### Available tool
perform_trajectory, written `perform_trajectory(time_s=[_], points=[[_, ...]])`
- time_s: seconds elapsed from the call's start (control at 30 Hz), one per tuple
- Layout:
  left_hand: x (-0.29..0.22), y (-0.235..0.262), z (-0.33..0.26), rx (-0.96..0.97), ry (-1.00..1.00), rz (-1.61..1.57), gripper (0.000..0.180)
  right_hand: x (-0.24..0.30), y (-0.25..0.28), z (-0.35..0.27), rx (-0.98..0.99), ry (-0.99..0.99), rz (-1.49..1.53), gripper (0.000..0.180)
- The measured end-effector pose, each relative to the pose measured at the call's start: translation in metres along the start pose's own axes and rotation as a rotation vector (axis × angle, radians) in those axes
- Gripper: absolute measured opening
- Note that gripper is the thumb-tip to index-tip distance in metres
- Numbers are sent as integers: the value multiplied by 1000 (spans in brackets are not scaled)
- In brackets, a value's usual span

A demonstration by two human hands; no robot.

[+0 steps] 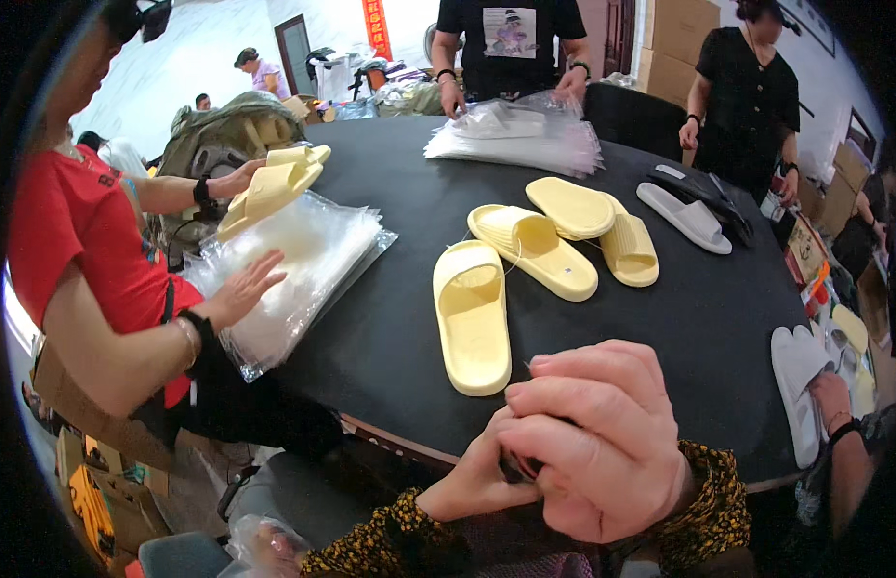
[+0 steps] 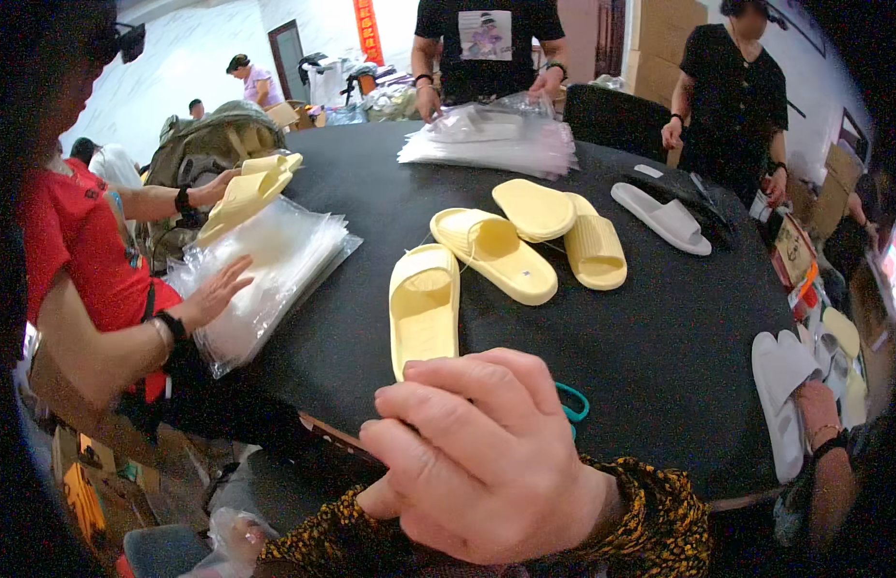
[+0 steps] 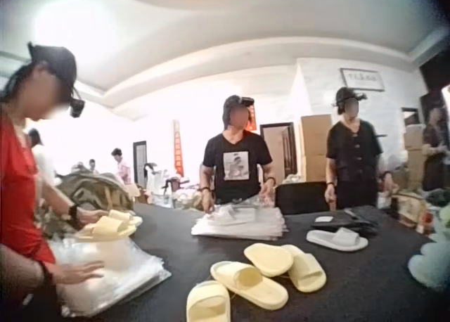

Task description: Trim excess material from rubber slippers using a pair of scissors.

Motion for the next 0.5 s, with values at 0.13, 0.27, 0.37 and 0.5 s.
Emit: perform_trajectory(time_s=[0.13, 0.27, 0.37, 0.5], points=[[-16, 7, -2, -49, 30, -37, 82, -2, -3, -1, 13, 4, 20, 21], [-9, 21, -24, -53, 169, -56, 88, 4, 2, -2, 5, 18, -4, 23], [-48, 27, -4, 1, 43, -85, 93, 8, -2, -5, -28, -5, -34, 23], [-85, 30, 2, -28, -94, 391, 93, 26, -3, -11, -117, 26, -69, 16]])
Point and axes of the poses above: each hand's wrist, its own z-axis towards the middle knuckle, its own y-axis out of the back of the hand, x = y × z, the point moved 9 cm from there along z, towards the middle knuckle, and after that the axes turned 13 degrees about z, right-handed, at the moved point
